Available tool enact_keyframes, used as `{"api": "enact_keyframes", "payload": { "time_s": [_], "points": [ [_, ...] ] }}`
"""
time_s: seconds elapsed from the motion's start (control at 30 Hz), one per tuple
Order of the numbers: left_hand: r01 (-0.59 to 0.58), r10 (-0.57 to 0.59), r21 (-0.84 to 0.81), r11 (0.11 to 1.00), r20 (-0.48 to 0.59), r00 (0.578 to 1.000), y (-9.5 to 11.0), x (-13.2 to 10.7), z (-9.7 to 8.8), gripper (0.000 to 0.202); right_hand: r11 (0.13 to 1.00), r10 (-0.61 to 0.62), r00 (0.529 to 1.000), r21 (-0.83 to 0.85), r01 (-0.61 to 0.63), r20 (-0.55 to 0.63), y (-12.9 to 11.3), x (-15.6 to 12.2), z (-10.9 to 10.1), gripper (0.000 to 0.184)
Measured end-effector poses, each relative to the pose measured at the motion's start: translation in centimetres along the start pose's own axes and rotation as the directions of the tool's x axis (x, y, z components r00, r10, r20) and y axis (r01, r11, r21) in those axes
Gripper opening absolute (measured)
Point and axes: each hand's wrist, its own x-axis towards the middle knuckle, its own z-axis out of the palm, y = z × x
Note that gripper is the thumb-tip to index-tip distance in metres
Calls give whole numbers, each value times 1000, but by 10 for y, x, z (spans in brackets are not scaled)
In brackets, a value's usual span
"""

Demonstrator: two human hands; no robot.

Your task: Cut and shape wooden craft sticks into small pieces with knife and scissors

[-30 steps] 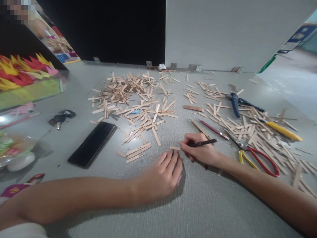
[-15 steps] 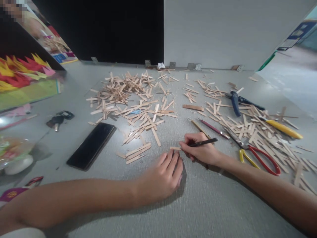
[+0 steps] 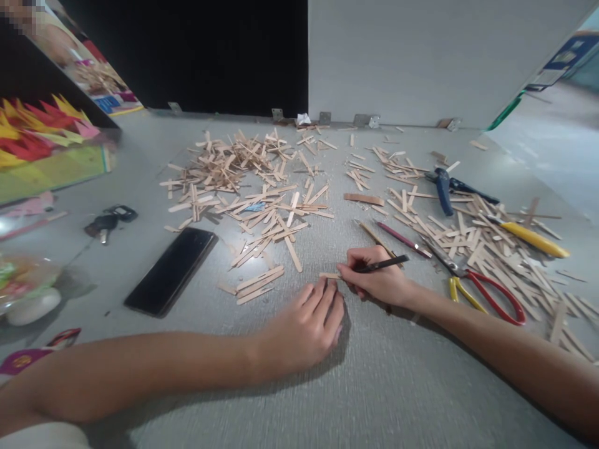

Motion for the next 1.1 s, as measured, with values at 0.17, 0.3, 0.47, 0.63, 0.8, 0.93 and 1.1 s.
{"api": "enact_keyframes", "payload": {
  "time_s": [0.17, 0.3, 0.47, 0.63, 0.8, 0.93, 1.1],
  "points": [
    [7, -7, 6, 1000, -1, 1000, 0, 1, -1, 42, 1000, 10, 999, 15, -10, -33, 1, 0, 1, 58],
    [9, -9, 3, 1000, -5, 1000, -1, 1, 0, 42, 999, 26, 999, 43, -25, -35, 0, 0, 2, 58],
    [10, -10, -25, 1000, -1, 1000, -1, 2, -1, 40, 999, 34, 999, 44, -33, -36, -2, 0, 2, 58],
    [35, -35, -37, 999, 25, 999, -2, 1, -2, 40, 1000, -3, 999, 2, 3, -41, 1, 0, 2, 56],
    [36, -31, -61, 997, 89, 996, -2, 1, -3, 37, 1000, -12, 999, -20, 11, -46, 0, -2, 2, 49],
    [30, -22, -70, 997, 113, 993, -2, 1, -4, 36, 999, 4, 999, -35, -5, -33, -3, -2, 0, 44],
    [25, -17, -70, 997, 110, 994, -3, 3, -6, 35, 998, 32, 999, -46, -33, -22, -6, -2, -2, 48]
  ]
}}
